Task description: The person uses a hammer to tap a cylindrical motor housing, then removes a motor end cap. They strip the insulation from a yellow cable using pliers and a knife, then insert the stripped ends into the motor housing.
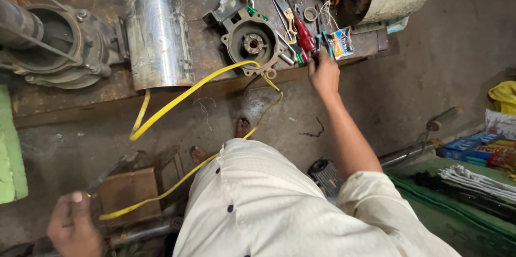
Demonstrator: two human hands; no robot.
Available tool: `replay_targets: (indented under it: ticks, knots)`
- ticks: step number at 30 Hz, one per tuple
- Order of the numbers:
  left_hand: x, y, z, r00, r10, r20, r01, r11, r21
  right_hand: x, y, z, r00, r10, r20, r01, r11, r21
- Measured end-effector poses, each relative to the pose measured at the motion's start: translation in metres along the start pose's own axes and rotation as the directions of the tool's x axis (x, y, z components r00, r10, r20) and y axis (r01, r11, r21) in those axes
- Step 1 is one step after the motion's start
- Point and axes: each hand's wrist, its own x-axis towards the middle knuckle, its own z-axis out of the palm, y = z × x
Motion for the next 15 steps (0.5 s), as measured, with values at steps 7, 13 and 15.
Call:
replay_targets:
  ticks: [7, 13, 15]
  knots:
    - [0.006, 0.05, 0.022, 0.982, -0.046, 0.18, 0.007, 0.978, 0.21, 0.034, 0.05, 0.047, 0.995, -0.042, -0.09, 0.016, 0.961, -0.277]
    - [0.005, 0.062, 0.038, 0.98, -0.087, 0.18, 0.061, 0.987, 0.147, 0.058, 0.047, 0.042, 0.999, -0.025, -0.048, 0.011, 0.962, -0.272]
    - [0.006, 0.06, 0.04, 0.98, -0.072, 0.187, 0.036, 0.982, 0.186, 0.063, 0.053, 0.038, 0.998, -0.06, -0.007, 0.055, 0.953, -0.298]
